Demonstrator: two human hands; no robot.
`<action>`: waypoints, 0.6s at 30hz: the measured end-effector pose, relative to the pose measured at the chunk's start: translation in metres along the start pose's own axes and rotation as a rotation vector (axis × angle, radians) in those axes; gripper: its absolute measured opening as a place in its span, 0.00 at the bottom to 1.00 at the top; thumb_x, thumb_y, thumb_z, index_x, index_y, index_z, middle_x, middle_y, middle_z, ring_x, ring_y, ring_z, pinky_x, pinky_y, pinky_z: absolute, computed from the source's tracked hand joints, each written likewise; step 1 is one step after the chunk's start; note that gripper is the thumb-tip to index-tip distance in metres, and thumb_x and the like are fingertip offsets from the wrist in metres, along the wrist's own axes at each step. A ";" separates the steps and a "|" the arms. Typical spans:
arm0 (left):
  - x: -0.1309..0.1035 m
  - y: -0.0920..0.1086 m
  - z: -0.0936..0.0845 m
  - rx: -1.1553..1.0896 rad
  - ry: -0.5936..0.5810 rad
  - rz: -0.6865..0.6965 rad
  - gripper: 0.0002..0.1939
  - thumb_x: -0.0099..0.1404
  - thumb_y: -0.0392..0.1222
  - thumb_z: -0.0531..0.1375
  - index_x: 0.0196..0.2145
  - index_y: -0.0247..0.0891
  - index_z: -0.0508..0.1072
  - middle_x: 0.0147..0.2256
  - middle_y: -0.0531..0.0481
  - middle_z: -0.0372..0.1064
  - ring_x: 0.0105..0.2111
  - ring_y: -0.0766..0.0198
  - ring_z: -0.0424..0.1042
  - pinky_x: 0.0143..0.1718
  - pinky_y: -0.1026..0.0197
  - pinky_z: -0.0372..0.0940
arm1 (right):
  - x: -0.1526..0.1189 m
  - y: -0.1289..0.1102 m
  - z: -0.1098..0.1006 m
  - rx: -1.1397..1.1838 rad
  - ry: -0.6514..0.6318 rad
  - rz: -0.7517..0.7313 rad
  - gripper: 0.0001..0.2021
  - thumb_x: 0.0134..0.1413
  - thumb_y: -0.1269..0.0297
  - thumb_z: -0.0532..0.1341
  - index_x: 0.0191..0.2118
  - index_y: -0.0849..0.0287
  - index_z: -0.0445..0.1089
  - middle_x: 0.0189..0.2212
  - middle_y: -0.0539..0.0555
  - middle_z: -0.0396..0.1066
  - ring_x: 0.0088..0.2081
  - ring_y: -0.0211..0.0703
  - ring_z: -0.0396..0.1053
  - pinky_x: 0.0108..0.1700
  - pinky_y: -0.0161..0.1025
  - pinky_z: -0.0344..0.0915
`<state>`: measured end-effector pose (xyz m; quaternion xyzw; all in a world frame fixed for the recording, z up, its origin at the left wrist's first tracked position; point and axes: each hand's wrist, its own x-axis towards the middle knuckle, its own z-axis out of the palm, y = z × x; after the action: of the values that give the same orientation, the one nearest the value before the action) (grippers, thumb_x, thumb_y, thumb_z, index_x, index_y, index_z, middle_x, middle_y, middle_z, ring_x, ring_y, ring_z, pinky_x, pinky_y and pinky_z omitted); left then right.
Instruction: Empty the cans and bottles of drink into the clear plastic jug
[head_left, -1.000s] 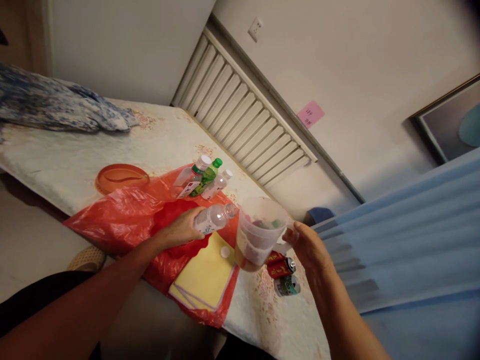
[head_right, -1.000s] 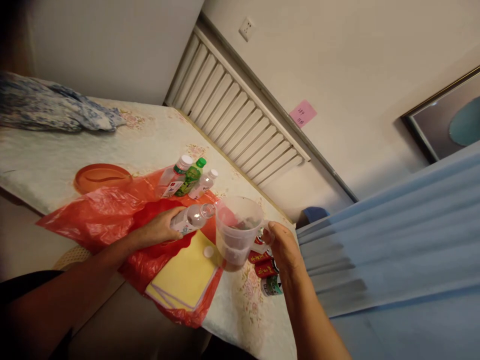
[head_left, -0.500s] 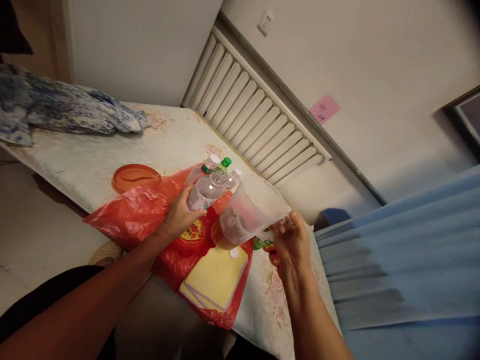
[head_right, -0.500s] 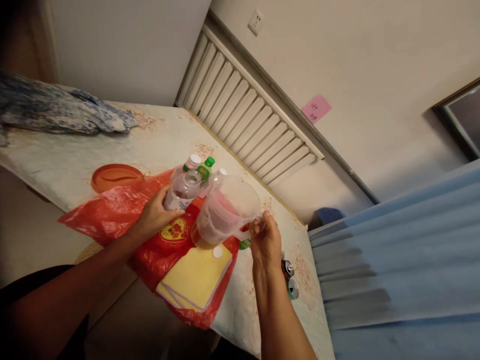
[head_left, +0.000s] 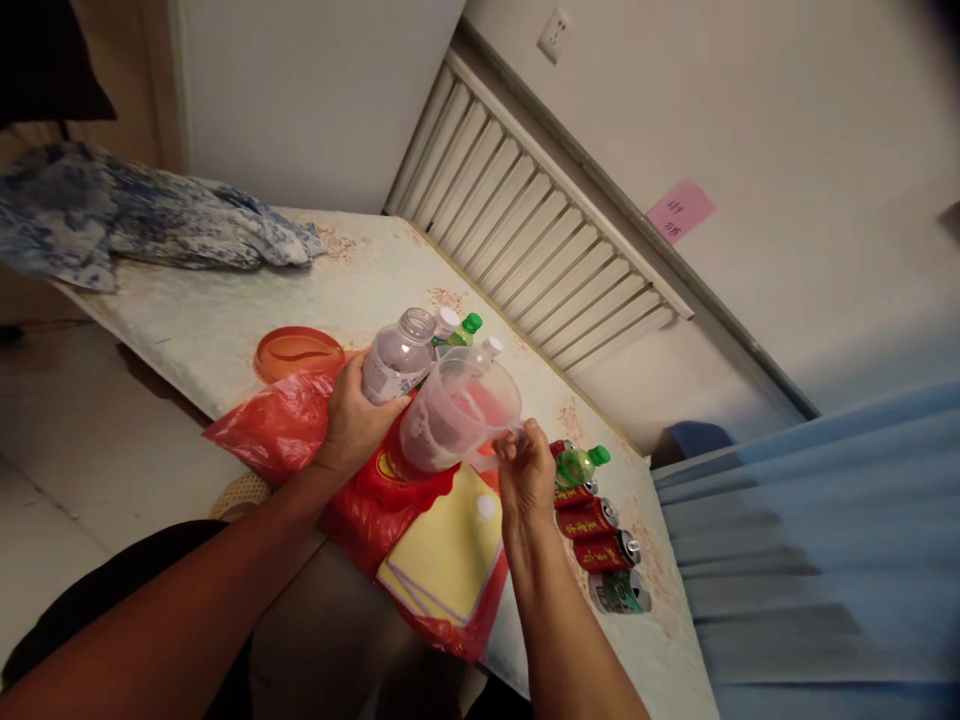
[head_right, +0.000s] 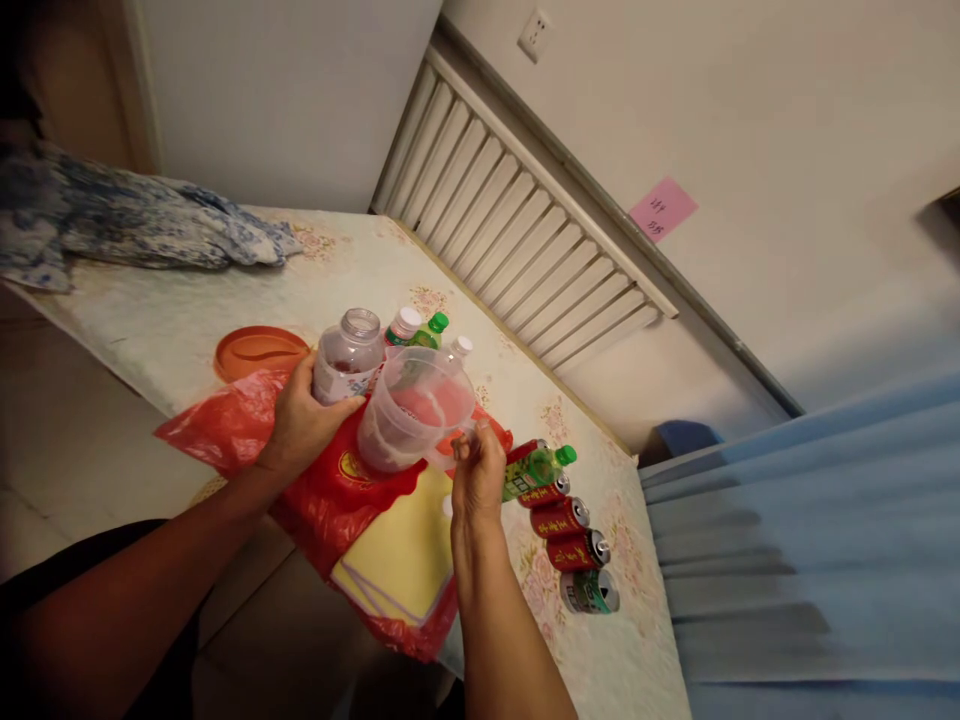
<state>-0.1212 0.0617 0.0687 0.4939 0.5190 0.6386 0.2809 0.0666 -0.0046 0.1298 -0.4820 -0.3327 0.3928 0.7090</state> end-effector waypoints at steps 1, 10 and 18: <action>0.000 0.000 -0.001 0.005 0.005 -0.006 0.33 0.48 0.39 0.68 0.53 0.37 0.66 0.50 0.43 0.70 0.50 0.51 0.70 0.53 0.51 0.65 | 0.000 0.005 0.001 -0.007 0.000 -0.005 0.17 0.45 0.56 0.64 0.20 0.56 0.56 0.14 0.40 0.52 0.18 0.30 0.50 0.27 0.34 0.55; 0.000 0.003 -0.006 0.033 0.022 -0.043 0.32 0.48 0.39 0.68 0.51 0.37 0.67 0.46 0.45 0.71 0.46 0.53 0.72 0.49 0.52 0.67 | -0.006 0.027 -0.003 0.023 -0.003 -0.037 0.16 0.50 0.56 0.62 0.21 0.56 0.57 0.15 0.40 0.52 0.19 0.32 0.51 0.29 0.35 0.58; -0.003 0.006 -0.009 0.053 0.002 -0.052 0.34 0.48 0.38 0.69 0.53 0.37 0.67 0.48 0.44 0.72 0.47 0.52 0.72 0.48 0.53 0.67 | 0.001 0.028 -0.044 -0.287 -0.016 -0.129 0.19 0.56 0.44 0.56 0.31 0.58 0.67 0.27 0.50 0.68 0.29 0.39 0.66 0.37 0.38 0.64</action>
<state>-0.1269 0.0535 0.0735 0.4868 0.5485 0.6177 0.2838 0.0980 -0.0163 0.0899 -0.5528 -0.4213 0.2986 0.6541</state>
